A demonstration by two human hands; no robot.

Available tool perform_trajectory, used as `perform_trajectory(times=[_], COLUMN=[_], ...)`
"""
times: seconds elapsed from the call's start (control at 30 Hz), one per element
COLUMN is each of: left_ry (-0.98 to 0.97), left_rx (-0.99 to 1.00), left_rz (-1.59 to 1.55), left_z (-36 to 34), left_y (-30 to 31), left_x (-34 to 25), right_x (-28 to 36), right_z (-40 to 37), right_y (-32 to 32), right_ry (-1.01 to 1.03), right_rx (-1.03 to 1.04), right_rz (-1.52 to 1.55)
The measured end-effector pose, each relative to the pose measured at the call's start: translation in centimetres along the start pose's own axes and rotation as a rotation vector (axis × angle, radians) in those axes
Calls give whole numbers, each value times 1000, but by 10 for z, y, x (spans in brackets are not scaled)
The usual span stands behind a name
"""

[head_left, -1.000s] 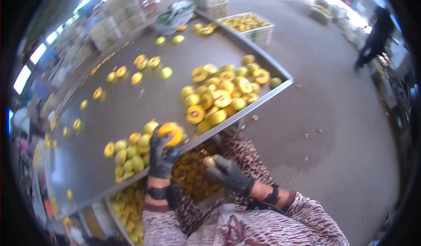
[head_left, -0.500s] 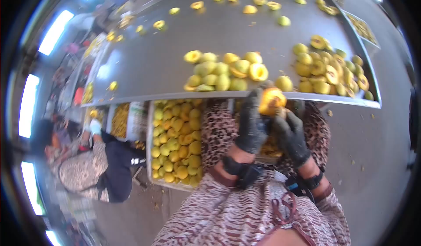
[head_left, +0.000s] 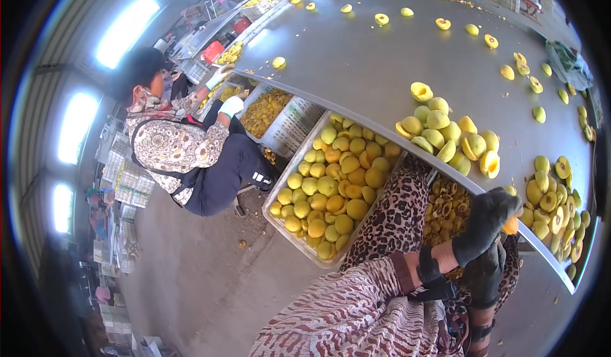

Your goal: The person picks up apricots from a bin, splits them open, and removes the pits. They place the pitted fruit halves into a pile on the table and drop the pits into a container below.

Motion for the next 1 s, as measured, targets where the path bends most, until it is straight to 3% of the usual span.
perform_trajectory(times=[0.07, 0.1, 0.13, 0.17, 0.2, 0.23, 0.27, 0.3, 0.33, 0.37, 0.4, 0.43, 0.47, 0.53, 0.6, 0.67, 0.73, 0.8, 0.87, 0.93, 1.0], left_ry=[-126, -167, -205, -35, -4, -161, 305, 352, 503, 99, 121, 144, -8, -377, -591, -303, -186, -799, -439, -276, -191], left_rx=[-3, 38, 84, 161, 183, 217, 342, 292, 252, 271, 224, 59, -81, 12, 312, 483, 493, 394, 704, 931, 987], left_rz=[152, 269, 383, 124, 76, 268, -48, -74, -294, 329, 49, -63, 63, 654, 1245, 1432, 1489, 1756, 1398, 1348, 1435], left_z=[-3, -6, -7, -8, -9, -6, -10, -11, -5, 16, 31, 45, 70, 114, 148, 164, 175, 155, 121, 105, 109], left_y=[-2, -3, -5, -9, -12, -8, -8, -9, -5, 20, 17, 25, 40, 53, 59, 82, 78, 46, 10, 10, -15], left_x=[-16, -15, -12, -2, 3, -16, -17, -29, -25, -4, -25, -39, -39, -50, -35, 3, 0, -4, 17, 84, 68], right_x=[41, 49, 37, 21, 17, 40, 70, 42, 45, 57, 63, 57, 50, 44, 46, 44, 37, 25, 29, 18, 24], right_z=[4, 12, 11, 7, -6, 0, 4, -11, -11, -10, -4, -6, -8, -9, -2, -1, -2, -10, -8, -10, -7], right_y=[5, 2, 0, 3, 19, 14, 10, 10, -1, -6, -11, -12, -13, -13, -13, -10, -6, -2, 2, 3, 9], right_ry=[-269, -434, -435, -261, -106, -527, -374, -560, -888, -613, -346, -426, -509, -575, -537, -529, -437, -443, -488, -539, -461], right_rx=[197, 395, 393, 297, 176, 317, 289, 194, 132, 196, 277, 300, 340, 316, 278, 268, 284, 275, 119, 183, 118], right_rz=[144, 1039, 1038, 586, 112, 827, 454, 807, 1081, 775, 459, 525, 600, 646, 550, 513, 495, 473, 465, 498, 496])
Point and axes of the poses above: each hand's wrist, its own z-axis towards the middle knuckle, its own y-axis out of the back of the hand, x = y × z, the point moved 3 cm from there along z, towards the middle knuckle, and after that the axes turned 6 degrees about y, right-handed, at the moved point
